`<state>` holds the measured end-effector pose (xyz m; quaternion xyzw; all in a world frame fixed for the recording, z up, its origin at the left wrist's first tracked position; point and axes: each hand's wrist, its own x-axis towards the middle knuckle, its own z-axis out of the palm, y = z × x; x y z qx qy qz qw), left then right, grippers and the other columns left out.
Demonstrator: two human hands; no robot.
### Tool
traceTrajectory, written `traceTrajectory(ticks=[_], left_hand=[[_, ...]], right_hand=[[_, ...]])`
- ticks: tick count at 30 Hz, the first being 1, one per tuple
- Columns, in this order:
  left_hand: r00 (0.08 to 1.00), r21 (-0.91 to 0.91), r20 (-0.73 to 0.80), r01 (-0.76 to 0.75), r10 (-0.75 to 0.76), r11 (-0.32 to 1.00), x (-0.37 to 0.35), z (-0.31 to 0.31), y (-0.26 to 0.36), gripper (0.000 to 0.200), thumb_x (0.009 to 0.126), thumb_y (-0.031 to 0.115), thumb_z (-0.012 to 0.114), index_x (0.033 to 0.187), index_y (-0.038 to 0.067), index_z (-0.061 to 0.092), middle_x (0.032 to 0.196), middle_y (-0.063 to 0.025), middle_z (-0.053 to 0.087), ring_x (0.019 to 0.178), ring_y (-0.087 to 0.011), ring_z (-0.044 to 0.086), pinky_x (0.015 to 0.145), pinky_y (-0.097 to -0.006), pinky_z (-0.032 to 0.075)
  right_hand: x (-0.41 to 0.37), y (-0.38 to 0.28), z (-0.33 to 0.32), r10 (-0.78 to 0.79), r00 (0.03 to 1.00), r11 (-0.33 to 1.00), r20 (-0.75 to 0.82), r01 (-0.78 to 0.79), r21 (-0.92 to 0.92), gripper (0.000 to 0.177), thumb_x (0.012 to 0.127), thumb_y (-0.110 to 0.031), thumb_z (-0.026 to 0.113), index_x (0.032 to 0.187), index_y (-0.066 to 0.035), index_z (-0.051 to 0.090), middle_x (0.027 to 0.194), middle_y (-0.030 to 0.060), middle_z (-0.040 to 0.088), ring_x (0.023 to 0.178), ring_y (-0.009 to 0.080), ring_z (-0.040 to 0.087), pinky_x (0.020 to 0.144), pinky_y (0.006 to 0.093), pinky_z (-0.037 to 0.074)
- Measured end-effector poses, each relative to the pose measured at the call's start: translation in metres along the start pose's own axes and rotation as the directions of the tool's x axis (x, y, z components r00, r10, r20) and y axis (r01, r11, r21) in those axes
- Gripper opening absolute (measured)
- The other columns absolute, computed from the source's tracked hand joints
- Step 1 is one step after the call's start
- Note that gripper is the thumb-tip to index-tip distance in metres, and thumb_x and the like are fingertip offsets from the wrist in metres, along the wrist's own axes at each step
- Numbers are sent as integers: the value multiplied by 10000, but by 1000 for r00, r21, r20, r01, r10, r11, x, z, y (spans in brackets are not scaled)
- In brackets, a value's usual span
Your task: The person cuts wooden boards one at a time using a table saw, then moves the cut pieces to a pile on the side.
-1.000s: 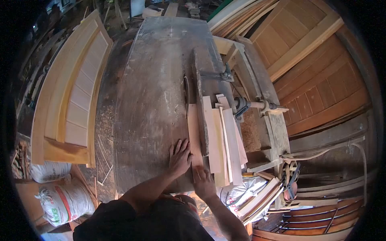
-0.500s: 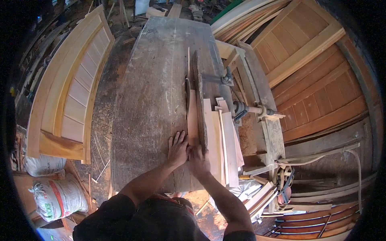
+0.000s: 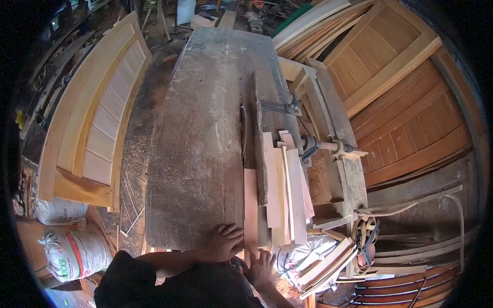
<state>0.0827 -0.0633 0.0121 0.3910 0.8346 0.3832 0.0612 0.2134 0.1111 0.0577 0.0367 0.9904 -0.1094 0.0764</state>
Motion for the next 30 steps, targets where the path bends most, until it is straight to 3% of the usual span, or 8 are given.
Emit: traceTrajectory(ticks=[3,9,11,15,19,23,26,30], left_hand=[[997,-156,-28,67,-72,986,-6,-3,8,536,952,336,699,1355,-4,597,1371,-193,602,1357,-378,495,1131,-511,373],[789,-766,-259,183,-557,616,41,32,-22,631,1077,411,583,1526,4,404,1316,-179,638,1004,-272,680,833,-372,550],[797,-978,118,195,-592,67,51,-11,11,613,1084,410,568,1544,42,398,1320,-160,645,947,-264,679,812,-360,551],[996,-434,-38,59,-84,899,76,-114,24,540,1076,430,564,1499,99,503,1119,-154,667,885,-291,693,755,-369,570],[899,-8,334,-298,284,954,71,-120,-10,595,974,371,700,1504,152,543,1160,-130,646,1103,-314,654,922,-445,535],[748,13,466,-539,472,842,82,-80,-45,660,866,297,786,1481,175,582,1267,-80,618,1260,-292,568,1031,-494,462],[805,150,96,-593,585,791,91,-27,-84,670,837,283,813,1460,163,598,1252,-98,615,1254,-307,547,1032,-525,423],[978,141,-121,185,-168,973,66,-44,-84,679,857,325,791,1442,60,570,1261,-150,583,1196,-352,516,989,-549,390]], right_hand=[[-14,5,27,189,978,943,-87,-156,294,578,780,-163,868,1267,3,604,1235,239,649,1190,433,609,987,457,531],[-10,-55,-11,260,963,522,76,-206,827,589,797,-93,864,1313,12,601,1242,192,693,1182,304,685,938,381,587],[2,-54,-12,84,988,658,-131,43,752,584,784,-92,873,1296,11,612,1243,204,689,1210,336,669,997,425,555],[-2,-59,-56,127,899,843,-419,125,523,398,871,-88,768,1225,18,621,1338,275,595,1313,461,536,1132,518,411],[5,-39,-87,-26,735,998,-677,-15,-54,489,874,-200,776,1280,9,602,1318,258,601,1251,447,565,1087,589,434],[6,-10,-27,-8,947,966,-322,90,242,529,836,-158,766,1335,-52,625,1346,230,595,1257,453,539,1061,563,445],[-1,1,25,121,954,961,-275,-44,272,501,844,-110,737,1335,-125,640,1257,182,640,1147,408,586,932,500,534],[3,-15,16,109,960,993,-257,-93,74,386,916,-90,676,1298,-149,677,1245,50,662,1103,359,591,963,482,515]])
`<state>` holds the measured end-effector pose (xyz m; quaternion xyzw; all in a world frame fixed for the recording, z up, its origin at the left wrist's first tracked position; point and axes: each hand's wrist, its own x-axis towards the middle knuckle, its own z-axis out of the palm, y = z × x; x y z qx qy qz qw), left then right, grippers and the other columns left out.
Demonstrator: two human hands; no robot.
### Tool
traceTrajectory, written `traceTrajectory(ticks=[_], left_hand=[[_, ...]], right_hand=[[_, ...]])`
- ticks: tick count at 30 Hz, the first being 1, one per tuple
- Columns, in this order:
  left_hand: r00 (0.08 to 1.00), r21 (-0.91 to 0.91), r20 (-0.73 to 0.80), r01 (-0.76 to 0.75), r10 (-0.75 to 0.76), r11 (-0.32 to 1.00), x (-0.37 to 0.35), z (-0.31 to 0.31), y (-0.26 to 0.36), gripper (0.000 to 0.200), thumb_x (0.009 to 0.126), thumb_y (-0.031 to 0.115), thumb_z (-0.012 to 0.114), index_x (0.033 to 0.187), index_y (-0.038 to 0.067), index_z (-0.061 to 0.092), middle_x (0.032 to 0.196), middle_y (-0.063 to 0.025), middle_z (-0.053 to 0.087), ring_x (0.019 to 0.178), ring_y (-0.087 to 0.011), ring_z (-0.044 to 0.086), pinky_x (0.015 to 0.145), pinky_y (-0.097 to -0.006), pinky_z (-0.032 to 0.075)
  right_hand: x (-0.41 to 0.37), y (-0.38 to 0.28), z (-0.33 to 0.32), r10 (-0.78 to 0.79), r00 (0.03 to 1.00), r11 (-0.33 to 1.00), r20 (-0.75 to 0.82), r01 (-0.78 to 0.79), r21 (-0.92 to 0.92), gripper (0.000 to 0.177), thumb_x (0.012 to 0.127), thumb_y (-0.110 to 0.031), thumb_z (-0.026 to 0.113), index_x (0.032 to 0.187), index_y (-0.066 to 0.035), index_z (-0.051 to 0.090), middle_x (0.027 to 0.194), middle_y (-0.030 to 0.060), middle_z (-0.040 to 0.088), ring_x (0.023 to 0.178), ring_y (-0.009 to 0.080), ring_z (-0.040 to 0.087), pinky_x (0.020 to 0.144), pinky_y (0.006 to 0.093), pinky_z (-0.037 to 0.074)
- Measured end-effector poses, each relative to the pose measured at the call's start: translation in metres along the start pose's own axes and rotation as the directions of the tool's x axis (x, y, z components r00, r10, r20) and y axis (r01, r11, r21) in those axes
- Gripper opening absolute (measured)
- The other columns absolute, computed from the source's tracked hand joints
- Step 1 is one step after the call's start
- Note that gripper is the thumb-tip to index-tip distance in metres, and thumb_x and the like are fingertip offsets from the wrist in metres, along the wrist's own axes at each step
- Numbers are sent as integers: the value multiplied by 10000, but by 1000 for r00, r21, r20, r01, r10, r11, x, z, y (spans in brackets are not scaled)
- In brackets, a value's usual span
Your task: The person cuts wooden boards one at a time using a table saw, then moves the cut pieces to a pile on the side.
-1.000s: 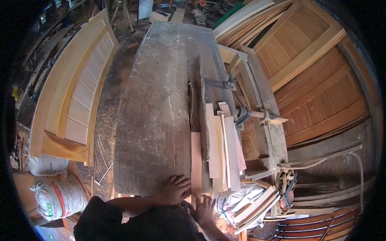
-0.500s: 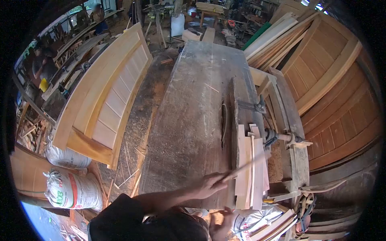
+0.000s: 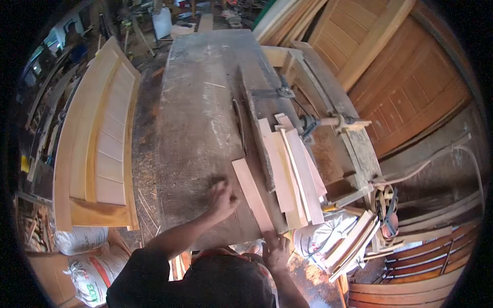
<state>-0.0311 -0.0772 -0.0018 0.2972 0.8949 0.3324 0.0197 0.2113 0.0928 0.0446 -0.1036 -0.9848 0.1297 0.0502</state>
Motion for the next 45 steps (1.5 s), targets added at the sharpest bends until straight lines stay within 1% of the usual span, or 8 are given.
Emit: traceTrajectory(ticks=[1,8,21,24,30,34,40,45], left_hand=[[980,31,-159,129,-122,991,-13,2,3,676,870,341,773,1436,36,562,1263,-159,580,1174,-357,516,971,-538,395],[991,74,-117,71,-62,995,5,40,39,627,929,378,708,1425,25,558,1242,-153,573,1184,-349,499,978,-531,354],[976,61,-182,133,-120,989,32,58,40,551,936,341,675,1387,34,602,1250,-127,579,1201,-339,496,987,-536,348],[972,59,-185,156,-142,986,46,57,36,560,938,340,677,1405,40,597,1259,-131,578,1206,-347,494,998,-542,351],[967,70,-199,179,-162,981,51,49,38,537,955,341,654,1398,41,604,1233,-134,585,1206,-344,499,998,-532,360],[968,13,-168,194,-189,981,27,56,48,564,940,353,693,1415,62,605,1242,-124,581,1227,-347,490,1018,-534,346],[967,14,-198,168,-162,986,32,56,52,507,935,358,690,1348,68,639,1205,-111,606,1190,-335,518,989,-525,367],[983,23,-134,133,-129,991,-3,55,69,515,948,379,669,1352,60,641,1183,-113,622,1179,-335,532,979,-529,376]], right_hand=[[-3,-2,1,34,999,999,-12,-34,15,364,921,-96,671,1281,-145,679,1241,51,664,1101,357,590,958,486,514],[30,-12,7,71,994,990,-82,-60,132,280,926,-107,640,1196,-149,697,1165,94,664,1025,374,610,878,487,544],[68,-8,19,-11,993,998,-118,17,55,288,903,-102,647,1183,-144,698,1116,138,647,1053,378,580,900,484,522],[79,-14,22,94,987,993,-127,-83,88,278,921,-96,626,1189,-145,684,1114,163,632,1051,402,572,901,504,517],[112,-15,47,99,984,994,-148,-92,53,371,917,-150,618,1288,-138,628,1199,270,557,1100,494,533,968,569,487],[143,-28,41,190,981,979,-42,-187,82,416,940,-163,599,1351,-96,584,1203,302,557,1095,497,536,961,559,488],[144,-27,24,155,988,983,24,-157,92,376,961,-226,618,1332,-170,606,1213,281,603,1121,506,557,958,604,485],[103,-16,13,56,998,996,-33,-54,75,449,942,-253,655,1382,-179,610,1191,257,601,1050,479,574,908,591,499]])
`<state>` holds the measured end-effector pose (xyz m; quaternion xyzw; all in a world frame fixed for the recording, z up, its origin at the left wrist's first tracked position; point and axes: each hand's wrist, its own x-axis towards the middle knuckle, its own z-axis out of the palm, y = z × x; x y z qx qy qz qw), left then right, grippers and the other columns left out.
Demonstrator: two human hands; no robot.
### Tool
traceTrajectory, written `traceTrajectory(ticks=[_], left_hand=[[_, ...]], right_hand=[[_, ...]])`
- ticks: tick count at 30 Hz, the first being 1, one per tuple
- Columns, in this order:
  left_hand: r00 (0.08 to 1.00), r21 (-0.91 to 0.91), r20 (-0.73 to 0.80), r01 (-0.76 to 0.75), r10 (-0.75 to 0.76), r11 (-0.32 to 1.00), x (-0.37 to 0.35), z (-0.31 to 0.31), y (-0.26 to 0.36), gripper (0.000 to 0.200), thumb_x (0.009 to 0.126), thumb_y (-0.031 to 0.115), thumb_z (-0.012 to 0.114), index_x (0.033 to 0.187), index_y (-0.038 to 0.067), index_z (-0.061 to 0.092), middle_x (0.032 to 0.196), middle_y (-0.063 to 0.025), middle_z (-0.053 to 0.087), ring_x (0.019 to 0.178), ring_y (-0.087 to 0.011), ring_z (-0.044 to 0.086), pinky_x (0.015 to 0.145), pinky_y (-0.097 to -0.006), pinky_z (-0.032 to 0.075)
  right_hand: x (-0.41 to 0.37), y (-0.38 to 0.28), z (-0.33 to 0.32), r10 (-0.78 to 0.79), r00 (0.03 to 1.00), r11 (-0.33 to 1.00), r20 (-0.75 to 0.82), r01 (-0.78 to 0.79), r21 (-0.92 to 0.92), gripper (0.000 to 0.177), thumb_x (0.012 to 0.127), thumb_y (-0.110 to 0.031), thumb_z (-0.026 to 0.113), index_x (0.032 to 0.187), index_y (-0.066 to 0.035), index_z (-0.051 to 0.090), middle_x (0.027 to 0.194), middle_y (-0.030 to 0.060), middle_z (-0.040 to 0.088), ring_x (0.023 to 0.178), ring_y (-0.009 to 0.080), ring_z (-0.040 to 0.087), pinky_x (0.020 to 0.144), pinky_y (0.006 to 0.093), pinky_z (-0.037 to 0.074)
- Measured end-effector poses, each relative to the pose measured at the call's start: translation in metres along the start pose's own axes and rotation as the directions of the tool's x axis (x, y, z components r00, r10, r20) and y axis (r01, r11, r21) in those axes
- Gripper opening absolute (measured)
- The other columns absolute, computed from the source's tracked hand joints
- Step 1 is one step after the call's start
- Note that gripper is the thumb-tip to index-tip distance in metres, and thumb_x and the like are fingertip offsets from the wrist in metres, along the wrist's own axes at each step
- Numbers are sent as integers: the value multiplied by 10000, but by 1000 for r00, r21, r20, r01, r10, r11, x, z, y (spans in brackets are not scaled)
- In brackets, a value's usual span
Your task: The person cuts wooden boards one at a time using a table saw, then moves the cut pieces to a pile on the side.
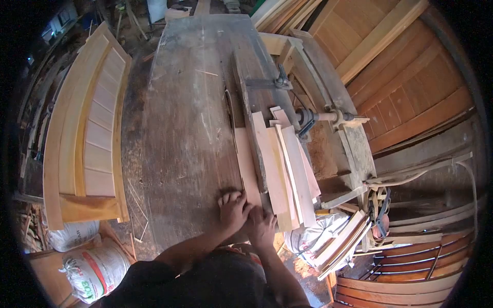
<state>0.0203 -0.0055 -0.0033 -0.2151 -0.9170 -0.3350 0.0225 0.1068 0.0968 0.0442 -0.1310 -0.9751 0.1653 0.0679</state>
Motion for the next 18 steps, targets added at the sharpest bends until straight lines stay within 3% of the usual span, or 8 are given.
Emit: traceTrajectory(ticks=[2,5,9,12,15,18], left_hand=[[1000,10,-18,8,-8,1000,-4,6,1,513,965,374,651,1366,54,633,1225,-113,617,1197,-329,530,987,-534,373],[998,-14,-3,70,-70,997,7,7,3,498,973,336,649,1377,45,624,1251,-115,607,1201,-330,527,996,-534,373],[993,5,-49,107,-106,994,34,14,-4,490,959,294,659,1377,41,623,1237,-124,605,1179,-336,530,986,-524,383],[991,17,-67,113,-112,993,43,15,-6,479,951,269,657,1374,46,624,1239,-128,604,1189,-340,527,990,-528,381],[990,10,-74,118,-117,993,44,18,-9,476,943,252,662,1374,53,623,1251,-125,602,1206,-340,520,1004,-529,372],[985,-33,-105,138,-141,990,52,24,-14,512,901,245,701,1380,81,630,1260,-122,588,1211,-349,513,1022,-540,356]], right_hand=[[-6,6,9,27,1000,1000,11,-26,-11,444,947,-221,636,1384,-147,614,1182,240,618,1043,463,570,890,584,501],[13,10,21,-85,996,989,-1,85,-119,404,952,-185,615,1349,-112,620,1179,218,634,1053,447,569,909,569,497],[36,7,30,55,998,998,-7,-54,36,326,941,-157,612,1263,-103,632,1200,154,650,1072,416,568,959,545,472],[36,13,30,-90,996,995,-15,90,32,335,935,-164,632,1267,-119,628,1212,164,641,1108,420,566,958,552,472],[31,4,6,-97,990,995,106,94,37,351,929,-174,659,1275,-124,622,1214,211,624,1143,439,564,952,567,478],[33,-2,10,-10,999,993,-33,14,113,337,920,-174,680,1251,-118,651,1214,229,612,1151,463,560,948,580,483]])
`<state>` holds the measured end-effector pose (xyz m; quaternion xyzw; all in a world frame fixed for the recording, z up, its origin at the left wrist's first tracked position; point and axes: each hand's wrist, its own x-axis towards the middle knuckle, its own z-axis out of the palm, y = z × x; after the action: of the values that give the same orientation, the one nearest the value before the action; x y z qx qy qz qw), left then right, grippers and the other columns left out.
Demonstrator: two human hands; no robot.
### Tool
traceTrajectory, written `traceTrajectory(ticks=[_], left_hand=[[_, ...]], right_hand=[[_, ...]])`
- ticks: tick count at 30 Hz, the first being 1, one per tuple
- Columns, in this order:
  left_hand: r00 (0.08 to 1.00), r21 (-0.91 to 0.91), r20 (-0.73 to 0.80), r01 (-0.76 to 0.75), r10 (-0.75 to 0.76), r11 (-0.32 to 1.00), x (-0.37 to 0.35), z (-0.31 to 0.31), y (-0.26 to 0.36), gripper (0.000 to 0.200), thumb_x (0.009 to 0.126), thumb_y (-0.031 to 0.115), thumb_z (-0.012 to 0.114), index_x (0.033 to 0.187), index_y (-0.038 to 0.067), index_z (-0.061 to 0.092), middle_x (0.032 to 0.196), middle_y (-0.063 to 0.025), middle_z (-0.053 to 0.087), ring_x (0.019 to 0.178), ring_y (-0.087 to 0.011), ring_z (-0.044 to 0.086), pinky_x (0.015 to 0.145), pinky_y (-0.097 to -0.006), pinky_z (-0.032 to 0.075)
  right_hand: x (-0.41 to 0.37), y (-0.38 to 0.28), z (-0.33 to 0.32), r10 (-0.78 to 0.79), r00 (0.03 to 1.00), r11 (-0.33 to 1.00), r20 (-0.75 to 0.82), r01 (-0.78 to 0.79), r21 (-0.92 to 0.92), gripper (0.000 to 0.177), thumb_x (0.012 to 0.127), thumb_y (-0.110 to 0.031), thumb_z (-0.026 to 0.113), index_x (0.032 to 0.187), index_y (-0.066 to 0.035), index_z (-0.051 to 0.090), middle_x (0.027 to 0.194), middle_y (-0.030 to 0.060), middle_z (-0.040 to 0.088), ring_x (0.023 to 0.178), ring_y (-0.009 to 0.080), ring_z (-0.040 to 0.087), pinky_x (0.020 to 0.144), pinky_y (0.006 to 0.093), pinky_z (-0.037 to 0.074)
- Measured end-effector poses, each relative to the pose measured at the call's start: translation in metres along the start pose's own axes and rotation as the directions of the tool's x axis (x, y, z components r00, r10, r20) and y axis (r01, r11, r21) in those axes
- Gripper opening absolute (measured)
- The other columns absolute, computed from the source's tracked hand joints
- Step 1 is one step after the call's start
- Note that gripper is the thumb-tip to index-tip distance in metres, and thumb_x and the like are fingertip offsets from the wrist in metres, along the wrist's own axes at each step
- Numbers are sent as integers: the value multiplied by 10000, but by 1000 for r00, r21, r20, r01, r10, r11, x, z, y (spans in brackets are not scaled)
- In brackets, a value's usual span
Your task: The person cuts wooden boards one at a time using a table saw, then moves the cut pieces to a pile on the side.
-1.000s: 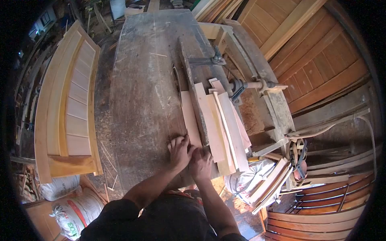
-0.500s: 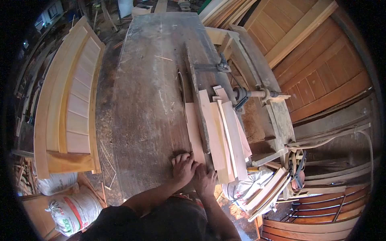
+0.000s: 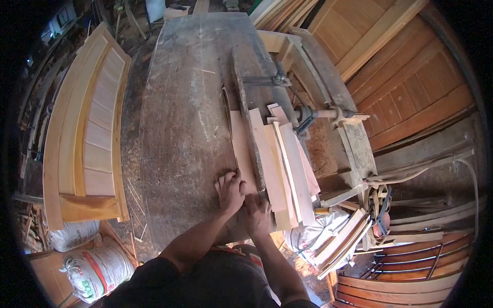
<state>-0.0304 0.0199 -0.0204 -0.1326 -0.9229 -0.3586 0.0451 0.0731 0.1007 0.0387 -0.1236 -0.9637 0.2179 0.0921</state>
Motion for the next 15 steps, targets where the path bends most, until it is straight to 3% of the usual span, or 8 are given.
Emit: traceTrajectory(ticks=[6,9,15], left_hand=[[1000,78,23,0,-2,997,31,1,-7,490,942,250,676,1392,66,614,1276,-107,598,1229,-326,514,1021,-511,367],[1000,68,22,1,-2,998,31,-1,-6,473,950,259,666,1378,64,627,1267,-109,603,1229,-327,516,1031,-506,373],[999,83,34,24,-27,996,15,-7,3,473,962,307,626,1377,81,637,1263,-121,604,1233,-340,514,1046,-528,362]], right_hand=[[14,15,34,141,986,989,-85,-137,57,282,923,-188,700,1201,-142,704,1178,253,607,1097,480,568,940,572,493],[3,13,22,66,993,998,-100,-65,10,259,952,-198,682,1206,-157,702,1147,254,613,1069,478,580,933,556,501],[12,9,24,103,989,995,-111,-102,18,230,999,-235,637,1211,-163,691,1135,258,598,1057,469,600,878,552,539]])
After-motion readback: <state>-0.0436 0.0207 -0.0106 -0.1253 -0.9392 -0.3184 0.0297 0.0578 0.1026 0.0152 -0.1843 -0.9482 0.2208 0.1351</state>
